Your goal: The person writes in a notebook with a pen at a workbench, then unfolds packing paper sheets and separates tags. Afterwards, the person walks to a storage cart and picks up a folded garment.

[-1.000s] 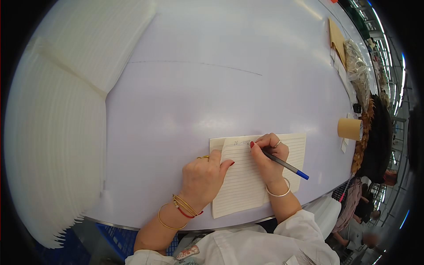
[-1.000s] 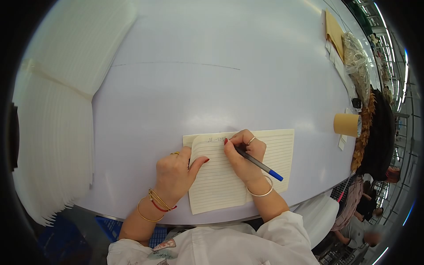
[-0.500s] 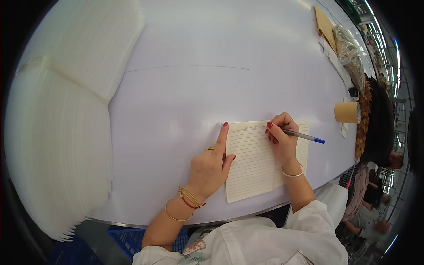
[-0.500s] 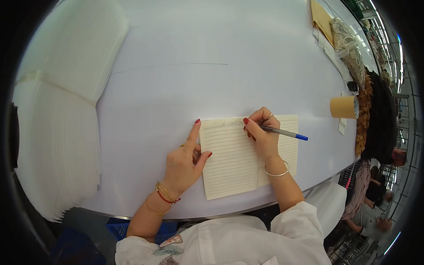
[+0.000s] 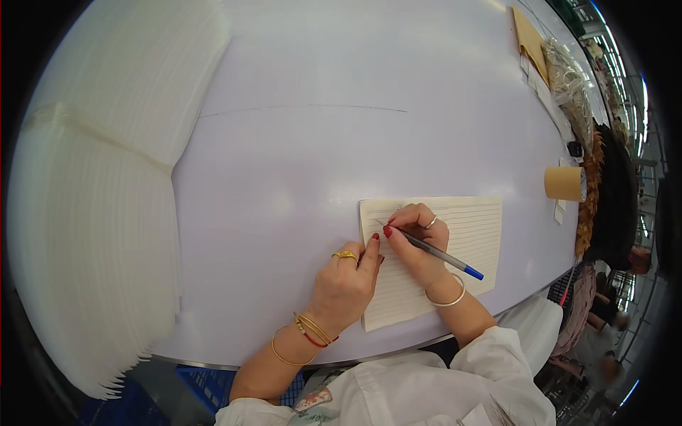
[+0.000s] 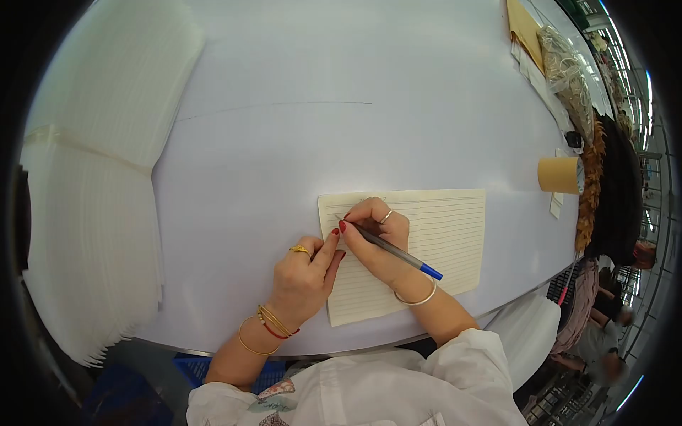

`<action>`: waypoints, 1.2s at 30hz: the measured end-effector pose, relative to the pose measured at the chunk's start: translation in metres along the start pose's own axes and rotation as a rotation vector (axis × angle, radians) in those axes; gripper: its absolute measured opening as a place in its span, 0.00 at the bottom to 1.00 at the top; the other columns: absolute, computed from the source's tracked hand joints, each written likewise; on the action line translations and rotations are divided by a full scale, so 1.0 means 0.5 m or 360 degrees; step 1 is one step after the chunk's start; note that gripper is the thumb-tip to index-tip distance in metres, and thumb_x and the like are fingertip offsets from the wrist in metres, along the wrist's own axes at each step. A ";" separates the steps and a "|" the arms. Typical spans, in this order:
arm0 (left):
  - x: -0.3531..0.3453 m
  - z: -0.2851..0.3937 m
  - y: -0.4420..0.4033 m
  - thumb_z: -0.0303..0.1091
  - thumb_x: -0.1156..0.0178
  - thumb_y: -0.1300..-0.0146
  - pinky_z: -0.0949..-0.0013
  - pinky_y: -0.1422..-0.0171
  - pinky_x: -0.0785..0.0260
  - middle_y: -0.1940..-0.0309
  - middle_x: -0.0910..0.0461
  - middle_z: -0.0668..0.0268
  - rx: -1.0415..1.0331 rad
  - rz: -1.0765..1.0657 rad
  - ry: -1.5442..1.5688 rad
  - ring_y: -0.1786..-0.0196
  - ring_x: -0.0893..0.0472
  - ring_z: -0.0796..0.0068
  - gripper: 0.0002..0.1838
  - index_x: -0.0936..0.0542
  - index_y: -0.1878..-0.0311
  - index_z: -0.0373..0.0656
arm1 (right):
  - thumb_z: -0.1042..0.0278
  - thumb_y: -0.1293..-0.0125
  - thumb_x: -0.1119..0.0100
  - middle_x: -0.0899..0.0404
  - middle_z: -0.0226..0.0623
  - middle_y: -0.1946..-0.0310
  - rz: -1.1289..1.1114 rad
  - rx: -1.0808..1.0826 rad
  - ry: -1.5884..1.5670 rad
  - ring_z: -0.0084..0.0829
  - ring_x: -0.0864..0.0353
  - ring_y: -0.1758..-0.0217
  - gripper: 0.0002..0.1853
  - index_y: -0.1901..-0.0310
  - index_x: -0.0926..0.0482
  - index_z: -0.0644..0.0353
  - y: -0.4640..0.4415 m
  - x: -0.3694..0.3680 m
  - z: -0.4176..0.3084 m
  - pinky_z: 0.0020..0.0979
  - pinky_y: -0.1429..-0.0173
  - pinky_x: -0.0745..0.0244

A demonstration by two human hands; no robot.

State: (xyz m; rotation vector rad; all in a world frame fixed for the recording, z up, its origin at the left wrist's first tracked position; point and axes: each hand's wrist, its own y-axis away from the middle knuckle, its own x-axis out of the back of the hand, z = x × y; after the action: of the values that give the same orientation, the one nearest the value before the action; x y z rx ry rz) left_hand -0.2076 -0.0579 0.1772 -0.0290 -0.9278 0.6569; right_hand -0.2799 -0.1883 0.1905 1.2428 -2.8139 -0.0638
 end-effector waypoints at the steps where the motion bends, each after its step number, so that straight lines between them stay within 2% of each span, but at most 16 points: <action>1: -0.001 -0.002 -0.001 0.27 0.37 0.42 0.77 0.78 0.40 0.69 0.30 0.67 -0.0008 0.0005 0.0002 0.78 0.34 0.77 0.15 0.19 0.51 0.37 | 0.86 0.46 0.43 0.23 0.33 0.71 -0.0046 0.0001 0.0044 0.19 0.31 0.71 0.06 0.69 0.26 0.63 -0.001 -0.002 -0.004 0.17 0.65 0.34; 3: 0.000 -0.004 0.000 0.28 0.38 0.41 0.76 0.78 0.39 0.69 0.30 0.66 -0.0016 0.0001 0.0001 0.78 0.34 0.76 0.15 0.20 0.51 0.36 | 0.86 0.46 0.44 0.23 0.33 0.70 -0.0089 -0.0004 0.0082 0.20 0.30 0.70 0.07 0.70 0.26 0.63 -0.002 -0.004 -0.003 0.18 0.63 0.33; 8: 0.002 -0.001 -0.001 0.28 0.38 0.41 0.76 0.78 0.40 0.70 0.31 0.66 0.0034 -0.0024 0.0051 0.77 0.34 0.76 0.15 0.20 0.51 0.35 | 0.84 0.46 0.41 0.23 0.31 0.75 -0.0020 0.0095 0.0083 0.18 0.31 0.76 0.04 0.72 0.25 0.64 -0.003 -0.001 0.003 0.16 0.72 0.35; 13: 0.003 -0.005 0.001 0.28 0.38 0.41 0.77 0.79 0.40 0.71 0.31 0.67 0.0012 -0.0017 0.0064 0.77 0.34 0.77 0.15 0.20 0.50 0.34 | 0.83 0.48 0.41 0.23 0.32 0.75 -0.0043 -0.0229 0.0074 0.19 0.31 0.77 0.04 0.72 0.24 0.64 -0.019 -0.010 -0.022 0.17 0.73 0.35; 17: 0.004 -0.005 -0.002 0.28 0.38 0.42 0.77 0.79 0.40 0.71 0.31 0.67 -0.0010 -0.0032 0.0004 0.77 0.35 0.77 0.15 0.20 0.51 0.34 | 0.83 0.49 0.40 0.22 0.33 0.75 -0.0047 0.0151 0.0332 0.20 0.31 0.78 0.04 0.74 0.24 0.64 -0.014 -0.013 0.002 0.18 0.73 0.34; 22: 0.003 -0.008 -0.002 0.27 0.38 0.42 0.78 0.80 0.40 0.71 0.31 0.66 -0.0003 -0.0042 -0.0037 0.77 0.35 0.77 0.16 0.20 0.50 0.34 | 0.83 0.50 0.39 0.22 0.34 0.76 -0.0072 0.0384 0.0492 0.21 0.31 0.78 0.04 0.75 0.24 0.64 -0.015 -0.009 0.013 0.18 0.74 0.34; 27: 0.003 -0.008 -0.002 0.27 0.38 0.42 0.77 0.80 0.40 0.71 0.32 0.66 -0.0011 -0.0040 -0.0046 0.77 0.35 0.77 0.17 0.21 0.49 0.34 | 0.84 0.50 0.40 0.22 0.34 0.76 -0.0112 0.0230 0.0418 0.22 0.31 0.79 0.04 0.75 0.24 0.64 -0.016 -0.005 0.009 0.19 0.74 0.35; 33: 0.001 -0.008 -0.003 0.27 0.38 0.43 0.78 0.80 0.41 0.72 0.32 0.66 -0.0020 -0.0041 -0.0024 0.77 0.35 0.78 0.17 0.21 0.49 0.33 | 0.84 0.50 0.40 0.22 0.34 0.76 -0.0096 0.0262 0.0534 0.21 0.32 0.79 0.04 0.76 0.24 0.65 -0.017 -0.009 0.007 0.19 0.74 0.35; 36: 0.000 -0.006 -0.003 0.27 0.35 0.44 0.77 0.80 0.43 0.72 0.33 0.70 0.0019 -0.0009 -0.0038 0.79 0.37 0.79 0.16 0.19 0.51 0.37 | 0.84 0.50 0.40 0.22 0.34 0.76 -0.0121 0.0246 0.0507 0.21 0.32 0.79 0.04 0.76 0.23 0.65 -0.016 -0.007 0.007 0.19 0.74 0.35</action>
State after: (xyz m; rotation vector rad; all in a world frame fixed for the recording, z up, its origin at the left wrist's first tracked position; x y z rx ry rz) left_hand -0.2046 -0.0582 0.1756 -0.0079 -0.9463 0.6585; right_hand -0.2718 -0.1910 0.1864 1.2608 -2.5364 0.3244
